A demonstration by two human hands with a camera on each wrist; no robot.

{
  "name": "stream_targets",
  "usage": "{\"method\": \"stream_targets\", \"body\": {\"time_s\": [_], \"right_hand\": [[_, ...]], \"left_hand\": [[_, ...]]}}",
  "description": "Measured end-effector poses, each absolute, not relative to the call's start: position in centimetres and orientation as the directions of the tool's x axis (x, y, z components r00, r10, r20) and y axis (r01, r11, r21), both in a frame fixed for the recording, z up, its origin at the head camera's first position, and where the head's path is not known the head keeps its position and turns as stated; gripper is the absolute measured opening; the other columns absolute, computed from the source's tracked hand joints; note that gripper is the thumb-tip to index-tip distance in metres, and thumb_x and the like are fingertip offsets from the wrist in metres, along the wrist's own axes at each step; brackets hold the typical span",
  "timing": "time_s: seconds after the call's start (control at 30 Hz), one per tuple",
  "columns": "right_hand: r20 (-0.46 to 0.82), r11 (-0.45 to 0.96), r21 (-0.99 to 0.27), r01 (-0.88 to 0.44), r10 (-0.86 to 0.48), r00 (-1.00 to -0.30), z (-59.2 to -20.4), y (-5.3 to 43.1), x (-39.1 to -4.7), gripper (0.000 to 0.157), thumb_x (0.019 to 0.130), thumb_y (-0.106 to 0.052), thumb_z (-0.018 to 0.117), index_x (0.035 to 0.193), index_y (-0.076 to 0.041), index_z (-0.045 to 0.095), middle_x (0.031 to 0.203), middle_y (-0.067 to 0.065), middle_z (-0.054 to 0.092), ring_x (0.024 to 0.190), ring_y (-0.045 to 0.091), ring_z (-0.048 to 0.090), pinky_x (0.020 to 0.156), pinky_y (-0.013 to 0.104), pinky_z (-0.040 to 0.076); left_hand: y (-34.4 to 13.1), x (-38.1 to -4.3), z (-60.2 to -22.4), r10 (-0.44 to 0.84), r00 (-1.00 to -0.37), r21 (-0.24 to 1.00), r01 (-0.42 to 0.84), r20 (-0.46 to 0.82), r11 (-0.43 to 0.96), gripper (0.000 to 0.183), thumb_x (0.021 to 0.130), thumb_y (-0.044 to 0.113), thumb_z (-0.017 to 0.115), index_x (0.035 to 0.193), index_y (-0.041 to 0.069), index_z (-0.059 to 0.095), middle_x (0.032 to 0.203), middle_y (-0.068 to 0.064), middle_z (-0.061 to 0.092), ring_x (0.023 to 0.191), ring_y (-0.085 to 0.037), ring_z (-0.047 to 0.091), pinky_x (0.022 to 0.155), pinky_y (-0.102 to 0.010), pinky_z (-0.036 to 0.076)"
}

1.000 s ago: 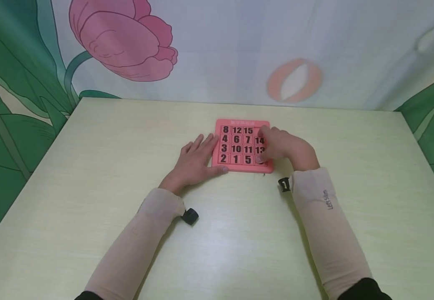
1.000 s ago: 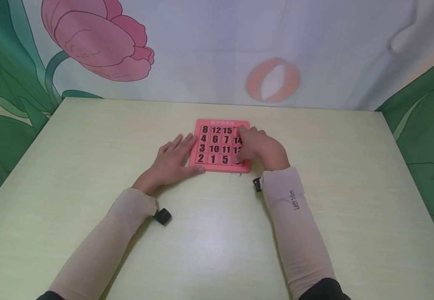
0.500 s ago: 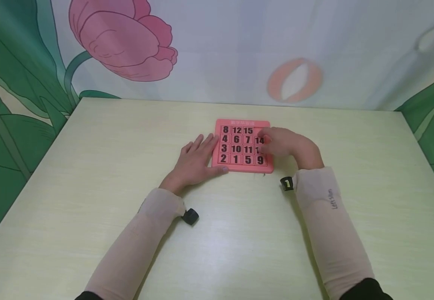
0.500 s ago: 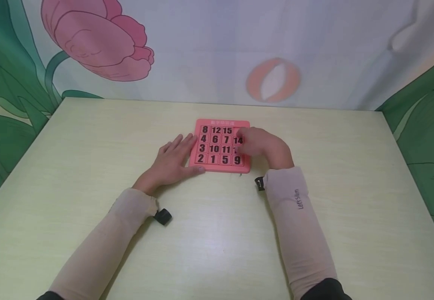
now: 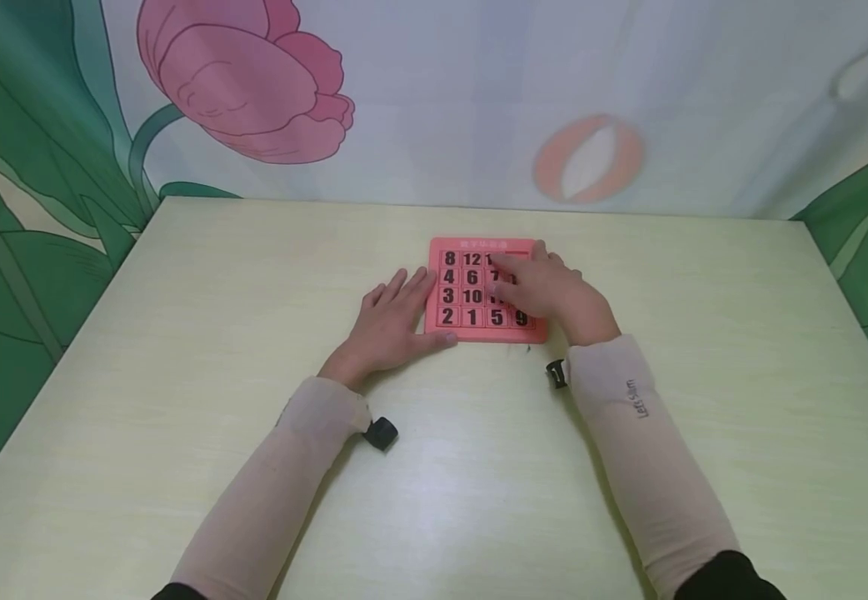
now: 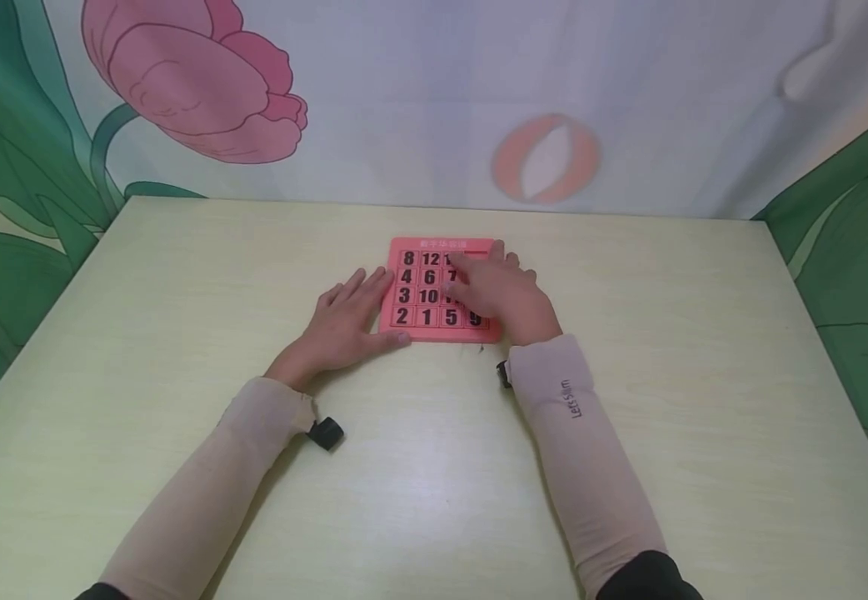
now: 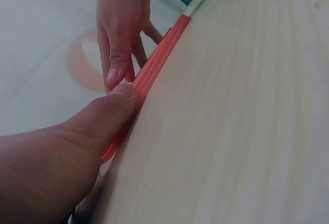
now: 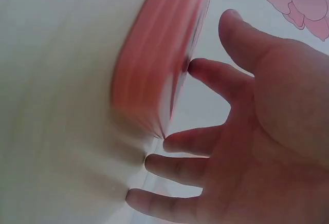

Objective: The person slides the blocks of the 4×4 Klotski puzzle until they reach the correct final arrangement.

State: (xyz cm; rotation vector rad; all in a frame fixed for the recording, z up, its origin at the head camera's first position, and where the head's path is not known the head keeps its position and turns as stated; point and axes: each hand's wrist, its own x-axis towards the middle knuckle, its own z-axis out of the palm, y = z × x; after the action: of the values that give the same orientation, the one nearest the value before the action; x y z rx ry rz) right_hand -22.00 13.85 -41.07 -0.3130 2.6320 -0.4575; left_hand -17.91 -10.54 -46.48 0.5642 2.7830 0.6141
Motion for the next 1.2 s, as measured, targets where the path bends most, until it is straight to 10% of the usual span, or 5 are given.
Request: {"method": "stream_targets", "body": {"time_s": [1.2], "right_hand": [[-0.409,0.929,-0.309,-0.202,-0.322,-0.854,-40.6,12.6,-21.8,0.069,0.103,-0.045,0.053,0.162,-0.02,0.027,0.159,0.03,0.015,0.147,0.047,0.01,0.107,0.074,0.024]], "left_hand": [[-10.5,-17.9,-46.4,0.411,-0.899,0.444,0.309,-0.152,0.841,0.101,0.091,0.072,0.053,0.164,0.02,0.009,0.169,0.002,0.007,0.154,-0.022,-0.006,0.121,-0.046,-0.002]]}}
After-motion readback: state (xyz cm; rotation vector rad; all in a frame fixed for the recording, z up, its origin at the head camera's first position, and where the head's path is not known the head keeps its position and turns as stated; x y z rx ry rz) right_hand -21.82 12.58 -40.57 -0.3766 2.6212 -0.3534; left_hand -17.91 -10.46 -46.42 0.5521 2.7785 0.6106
